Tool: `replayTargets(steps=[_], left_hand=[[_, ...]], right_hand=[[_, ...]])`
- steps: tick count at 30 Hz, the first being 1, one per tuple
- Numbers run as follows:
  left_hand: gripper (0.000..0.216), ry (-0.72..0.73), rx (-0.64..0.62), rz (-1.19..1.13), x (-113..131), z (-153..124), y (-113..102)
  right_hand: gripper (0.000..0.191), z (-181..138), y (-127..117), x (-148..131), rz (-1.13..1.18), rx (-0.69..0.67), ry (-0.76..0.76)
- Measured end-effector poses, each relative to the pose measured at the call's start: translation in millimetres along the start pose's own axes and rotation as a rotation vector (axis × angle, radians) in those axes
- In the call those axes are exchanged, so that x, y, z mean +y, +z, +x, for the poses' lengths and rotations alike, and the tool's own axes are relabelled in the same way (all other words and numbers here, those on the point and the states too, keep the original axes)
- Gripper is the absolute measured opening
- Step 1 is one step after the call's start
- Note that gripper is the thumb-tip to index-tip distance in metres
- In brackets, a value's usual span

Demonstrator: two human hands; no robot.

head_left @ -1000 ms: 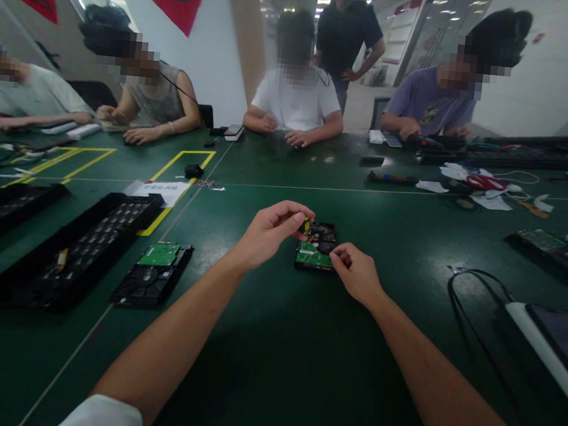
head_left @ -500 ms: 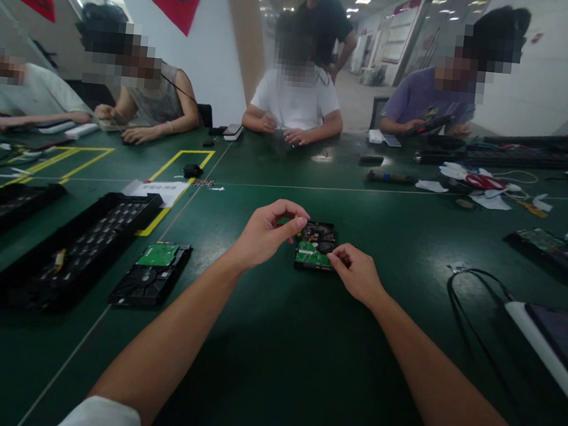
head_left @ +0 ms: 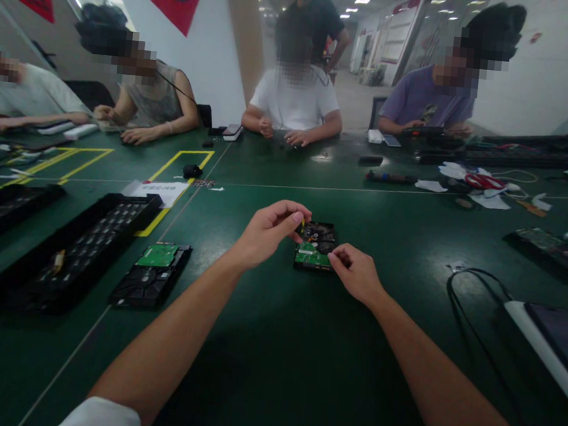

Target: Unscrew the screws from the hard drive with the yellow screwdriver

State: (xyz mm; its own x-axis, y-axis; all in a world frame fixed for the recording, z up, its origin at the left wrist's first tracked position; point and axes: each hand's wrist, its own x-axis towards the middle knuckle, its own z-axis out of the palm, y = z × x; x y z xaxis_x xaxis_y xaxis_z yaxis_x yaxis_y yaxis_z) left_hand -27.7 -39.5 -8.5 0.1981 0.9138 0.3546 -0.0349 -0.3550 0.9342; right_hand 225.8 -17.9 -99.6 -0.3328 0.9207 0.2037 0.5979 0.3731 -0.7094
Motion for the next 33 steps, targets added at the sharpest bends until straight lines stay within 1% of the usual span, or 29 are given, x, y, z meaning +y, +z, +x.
replayTargets(steps=[4,8,10,14,17,21,26,30,33], left_hand=[[0.025,0.037,0.056,0.127,1.9,0.2,-2.6],[0.025,0.025,0.061,0.164,3.5,-0.4,-3.7],[0.025,0.019,0.045,0.161,4.4,-0.7,-3.3],[0.027,0.012,0.000,0.133,4.2,-0.5,-3.0],[0.029,0.004,-0.024,0.059,1.9,0.0,-3.4],[0.029,-0.008,-0.025,0.005,1.1,0.0,-2.0],[0.030,-0.022,0.036,0.059,3.8,-0.2,-0.4],[0.023,0.046,0.078,0.117,4.7,-0.2,-2.8],[0.022,0.051,0.054,0.150,5.7,-1.0,-3.8]], right_hand=[[0.021,-0.4,-0.4,1.4,0.012,-0.002,0.008],[0.024,-0.7,-0.9,1.4,0.065,0.005,0.078],[0.023,-0.8,-1.0,0.2,0.069,0.005,0.088],[0.018,-1.3,-1.2,-2.6,0.037,-0.019,0.056],[0.016,-1.7,-1.1,-3.2,0.020,-0.025,0.039],[0.016,-1.4,-0.4,-1.7,0.011,-0.021,0.031],[0.014,-0.2,1.7,1.6,-0.005,-0.006,0.014],[0.015,0.1,2.0,2.8,-0.010,-0.016,0.003],[0.016,0.1,1.6,2.8,-0.011,-0.014,-0.001]])
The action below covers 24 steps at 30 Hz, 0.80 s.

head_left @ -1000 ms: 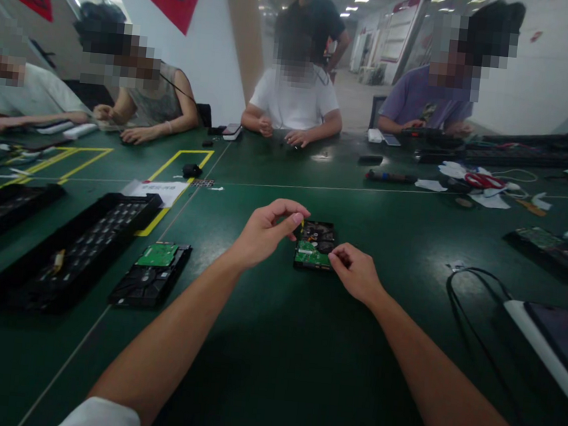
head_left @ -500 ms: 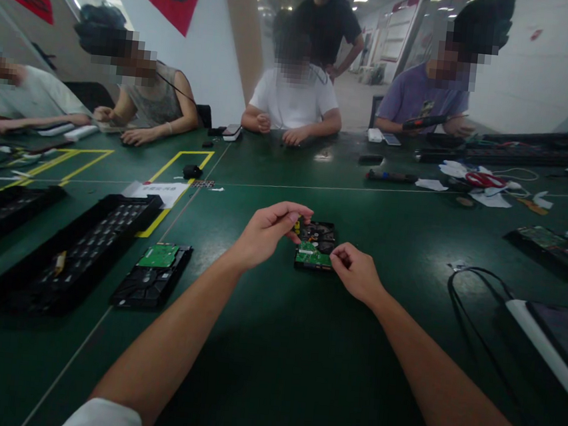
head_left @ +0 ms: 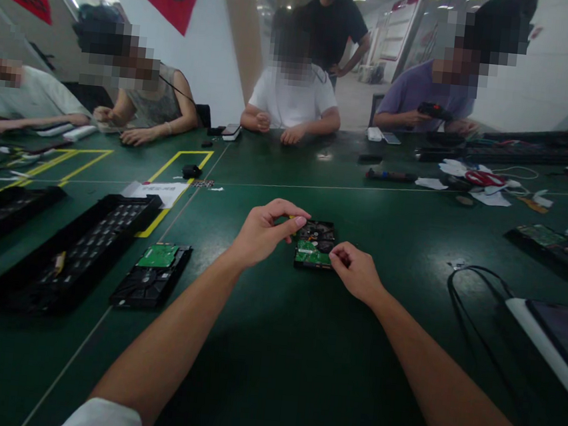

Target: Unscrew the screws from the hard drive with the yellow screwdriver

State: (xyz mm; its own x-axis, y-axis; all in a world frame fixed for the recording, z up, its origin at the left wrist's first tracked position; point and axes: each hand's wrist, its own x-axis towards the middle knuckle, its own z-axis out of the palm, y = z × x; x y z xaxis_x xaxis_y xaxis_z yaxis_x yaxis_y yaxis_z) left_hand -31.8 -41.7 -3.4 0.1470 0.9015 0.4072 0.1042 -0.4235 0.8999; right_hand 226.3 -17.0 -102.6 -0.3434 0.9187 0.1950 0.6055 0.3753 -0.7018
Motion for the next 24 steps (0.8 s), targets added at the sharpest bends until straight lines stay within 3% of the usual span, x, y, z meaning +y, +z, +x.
replayTargets(steps=[8,19,24], left_hand=[[0.031,-0.064,-0.096,-0.131,0.7,-0.4,2.8],[0.029,-0.046,0.033,0.030,-0.5,-0.2,2.3],[0.031,-0.062,-0.004,0.025,1.3,-0.7,0.9]], right_hand=[[0.023,0.6,0.4,-0.5,0.002,-0.006,0.017],[0.021,0.6,0.7,-3.2,0.005,0.013,0.024],[0.020,1.1,2.0,-1.0,-0.011,0.025,0.023]])
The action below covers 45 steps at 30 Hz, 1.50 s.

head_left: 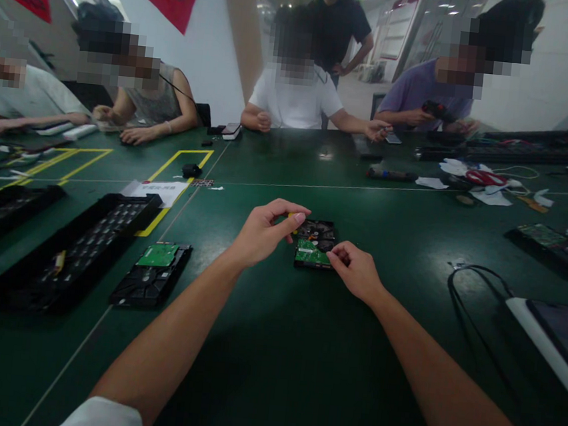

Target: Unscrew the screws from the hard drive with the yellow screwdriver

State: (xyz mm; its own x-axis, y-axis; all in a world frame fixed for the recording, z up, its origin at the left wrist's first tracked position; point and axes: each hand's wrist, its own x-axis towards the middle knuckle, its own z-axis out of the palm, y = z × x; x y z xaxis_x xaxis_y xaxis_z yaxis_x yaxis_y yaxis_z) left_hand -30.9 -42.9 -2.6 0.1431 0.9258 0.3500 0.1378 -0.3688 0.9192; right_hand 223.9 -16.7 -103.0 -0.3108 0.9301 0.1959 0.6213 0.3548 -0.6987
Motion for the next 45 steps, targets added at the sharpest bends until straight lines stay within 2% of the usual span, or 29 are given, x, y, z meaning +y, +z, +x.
replayTargets(steps=[4,7,10,14,18,24,29,33,40,45], left_hand=[[0.027,-0.048,-0.049,-0.189,-3.4,0.0,0.7],[0.021,-0.072,-0.034,-0.272,-5.6,0.9,1.6],[0.022,-0.082,0.011,-0.245,-5.6,2.0,2.2],[0.026,-0.027,0.070,-0.072,-2.6,2.1,2.2],[0.028,0.032,0.059,0.038,-0.7,0.7,0.8],[0.027,-0.026,-0.052,-0.175,-1.7,0.3,0.8],[0.026,-0.048,-0.029,-0.240,-2.6,1.8,1.6],[0.027,-0.044,-0.001,-0.176,-3.9,2.2,2.3],[0.026,0.048,0.046,0.052,-2.2,0.5,-0.3],[0.029,0.038,0.012,0.076,-1.2,0.4,-2.5]], right_hand=[[0.021,-0.3,-2.2,-2.9,0.011,-0.025,0.008],[0.021,-0.3,-3.5,-4.2,0.011,-0.027,0.014],[0.021,0.0,-3.8,-3.8,0.016,-0.032,0.009],[0.020,0.1,-2.8,-2.7,0.021,-0.027,0.003],[0.020,-0.4,-1.5,-1.7,0.019,-0.023,0.016],[0.021,-0.2,-1.7,-0.8,0.015,-0.031,0.002],[0.020,-0.1,-2.6,-1.4,0.011,-0.029,0.012],[0.022,-0.4,-3.3,-2.2,0.024,-0.034,0.017],[0.020,-0.2,-1.0,-0.7,0.023,-0.020,0.004],[0.021,0.0,-1.7,-0.6,0.019,-0.039,0.010]])
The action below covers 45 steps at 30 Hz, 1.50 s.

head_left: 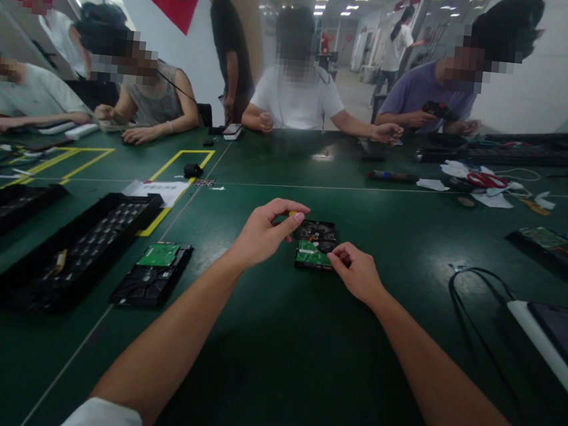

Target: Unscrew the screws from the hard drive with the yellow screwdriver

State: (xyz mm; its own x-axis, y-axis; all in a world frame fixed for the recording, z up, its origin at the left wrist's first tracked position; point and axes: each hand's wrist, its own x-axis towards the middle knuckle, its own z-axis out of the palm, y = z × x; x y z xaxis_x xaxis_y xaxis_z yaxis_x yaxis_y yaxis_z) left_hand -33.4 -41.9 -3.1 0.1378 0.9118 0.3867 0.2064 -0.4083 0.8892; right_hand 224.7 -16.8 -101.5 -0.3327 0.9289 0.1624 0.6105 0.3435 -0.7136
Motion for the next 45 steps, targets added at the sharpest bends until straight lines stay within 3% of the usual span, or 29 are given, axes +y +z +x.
replayTargets(steps=[6,15,27,36,42,45], left_hand=[[0.027,-0.048,-0.094,-0.217,1.5,0.2,3.9],[0.028,0.096,-0.007,0.072,-1.6,1.6,-3.7],[0.030,-0.048,-0.021,-0.164,0.6,0.3,4.5],[0.025,-0.023,-0.008,-0.105,-1.3,0.9,-0.3],[0.024,-0.116,-0.124,-0.399,0.0,0.4,2.5],[0.024,-0.144,-0.084,-0.441,-1.5,0.5,5.8]], right_hand=[[0.023,-1.2,-2.8,-3.3,-0.007,-0.006,0.004],[0.022,0.8,-0.7,-0.2,-0.029,0.016,-0.014],[0.023,0.3,-1.8,-2.3,-0.021,-0.006,0.009],[0.022,-0.6,-3.0,-4.8,-0.010,-0.005,0.003],[0.022,0.2,-1.4,-2.5,-0.020,0.007,0.012],[0.022,0.6,-0.3,-1.1,-0.011,0.016,0.006]])
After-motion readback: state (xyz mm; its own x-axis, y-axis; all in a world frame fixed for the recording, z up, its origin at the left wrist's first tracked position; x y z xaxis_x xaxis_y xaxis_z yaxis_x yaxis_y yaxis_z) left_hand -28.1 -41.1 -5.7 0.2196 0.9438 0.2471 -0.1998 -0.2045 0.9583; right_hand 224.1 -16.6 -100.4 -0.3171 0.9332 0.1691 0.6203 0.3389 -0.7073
